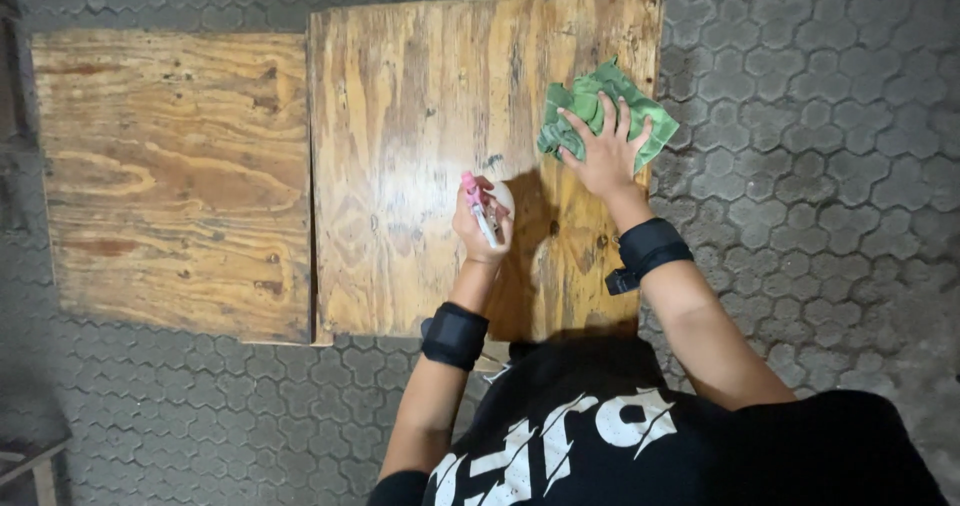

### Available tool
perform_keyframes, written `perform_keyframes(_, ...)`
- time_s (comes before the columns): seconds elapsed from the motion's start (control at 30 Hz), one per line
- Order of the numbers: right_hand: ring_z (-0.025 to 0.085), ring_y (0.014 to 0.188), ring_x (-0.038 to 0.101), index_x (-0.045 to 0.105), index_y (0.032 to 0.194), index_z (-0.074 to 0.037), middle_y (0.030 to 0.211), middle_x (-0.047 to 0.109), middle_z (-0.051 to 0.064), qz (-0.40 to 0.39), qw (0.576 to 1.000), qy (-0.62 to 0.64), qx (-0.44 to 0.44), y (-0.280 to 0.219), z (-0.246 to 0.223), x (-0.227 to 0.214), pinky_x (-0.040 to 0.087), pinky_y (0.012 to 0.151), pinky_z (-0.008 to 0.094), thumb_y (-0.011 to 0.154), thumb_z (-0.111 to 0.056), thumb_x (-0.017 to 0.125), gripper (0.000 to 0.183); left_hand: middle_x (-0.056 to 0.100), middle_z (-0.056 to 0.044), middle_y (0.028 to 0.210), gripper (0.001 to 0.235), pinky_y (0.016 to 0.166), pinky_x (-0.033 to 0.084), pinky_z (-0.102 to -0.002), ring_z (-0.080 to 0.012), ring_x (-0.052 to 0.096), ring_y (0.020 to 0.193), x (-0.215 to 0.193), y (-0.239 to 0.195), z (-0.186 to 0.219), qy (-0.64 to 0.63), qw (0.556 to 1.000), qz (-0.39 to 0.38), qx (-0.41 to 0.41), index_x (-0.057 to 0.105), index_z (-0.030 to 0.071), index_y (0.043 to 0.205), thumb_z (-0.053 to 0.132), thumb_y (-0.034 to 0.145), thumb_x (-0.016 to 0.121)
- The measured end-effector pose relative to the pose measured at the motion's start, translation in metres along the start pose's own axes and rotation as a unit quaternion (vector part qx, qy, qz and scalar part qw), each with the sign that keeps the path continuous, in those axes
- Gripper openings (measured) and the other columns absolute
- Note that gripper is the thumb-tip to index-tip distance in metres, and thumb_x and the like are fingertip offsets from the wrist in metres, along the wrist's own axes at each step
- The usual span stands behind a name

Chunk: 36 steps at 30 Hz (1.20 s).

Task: The person wipes a white plastic table with a green cloth, then walks to a wooden table and sprays it with a pink-capped spray bottle before wiping it with the same cloth. The person places the spray bottle and cloth on the wooden table at the end.

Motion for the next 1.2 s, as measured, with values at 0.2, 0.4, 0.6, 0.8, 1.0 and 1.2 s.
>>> perform_keyframes(0.2,0.043,0.149,0.022,0.049,0.152,-0.047,0.159,0.032,0.014,0.019,1.000,0.010,0.013,0.044,0.014,-0.016,0.007,0.109,0.079,0.089,-0.052,0.072,0.068,0.063,-0.010,0.106,0.035,0.070,0.051,-0.026,-0.0144,0.061,0.075,0.013,0.015,-0.002,0.023,0.999,0.020,0.012,0.055,-0.004,0.129,0.008,0.096,0.059)
perform_keyframes(0.4,0.042,0.148,0.020,0.050,0.150,-0.046,0.160,0.030,0.014,0.022,0.999,-0.012,0.029,0.096,0.037,-0.012,0.008,0.105,0.082,0.087,-0.053,0.073,0.068,0.063,-0.009,0.103,0.039,0.067,0.051,-0.026,-0.0132,0.062,0.071,0.026,0.039,0.001,0.022,1.000,0.016,0.007,0.052,-0.006,0.130,0.012,0.095,0.059)
perform_keyframes(0.6,0.044,0.148,0.015,0.048,0.152,-0.042,0.161,0.024,0.016,0.014,0.998,-0.016,0.052,0.148,0.058,-0.008,0.010,0.104,0.084,0.089,-0.053,0.071,0.068,0.063,-0.011,0.103,0.030,0.062,0.051,-0.024,-0.0121,0.064,0.068,0.034,0.037,-0.025,0.027,0.998,0.024,-0.051,0.054,-0.005,0.121,0.013,0.097,0.058)
perform_keyframes(0.8,0.045,0.147,0.012,0.045,0.153,-0.045,0.161,0.022,0.016,-0.005,0.997,-0.004,0.073,0.167,0.061,-0.011,0.008,0.105,0.084,0.087,-0.052,0.071,0.071,0.064,-0.009,0.103,0.036,0.062,0.053,-0.024,-0.0106,0.065,0.067,0.033,0.044,-0.006,0.058,0.998,0.037,-0.011,0.051,-0.006,0.129,0.011,0.098,0.052)
perform_keyframes(1.0,0.045,0.149,0.010,0.045,0.154,-0.042,0.164,0.021,0.017,-0.006,0.999,-0.004,0.047,0.157,0.057,-0.012,0.005,0.106,0.083,0.090,-0.051,0.070,0.070,0.058,-0.010,0.098,0.039,0.067,0.053,-0.028,-0.0136,0.061,0.069,0.034,0.031,-0.031,0.007,0.999,0.012,-0.041,0.050,-0.004,0.128,0.008,0.092,0.058)
perform_keyframes(1.2,0.045,0.151,0.014,0.049,0.152,-0.037,0.164,0.024,0.018,-0.011,1.000,-0.002,-0.001,0.111,0.039,-0.006,0.000,0.108,0.083,0.088,-0.050,0.071,0.069,0.059,-0.006,0.086,0.030,0.068,0.055,-0.028,-0.0176,0.062,0.069,0.026,0.045,0.001,0.069,0.998,0.001,0.011,0.055,0.004,0.116,0.005,0.086,0.059)
Point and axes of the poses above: each hand's wrist, its own y-axis towards the middle knuckle, its own x-axis out of the palm, z = x × y, the point moved 9 cm from there along y, towards the middle knuckle
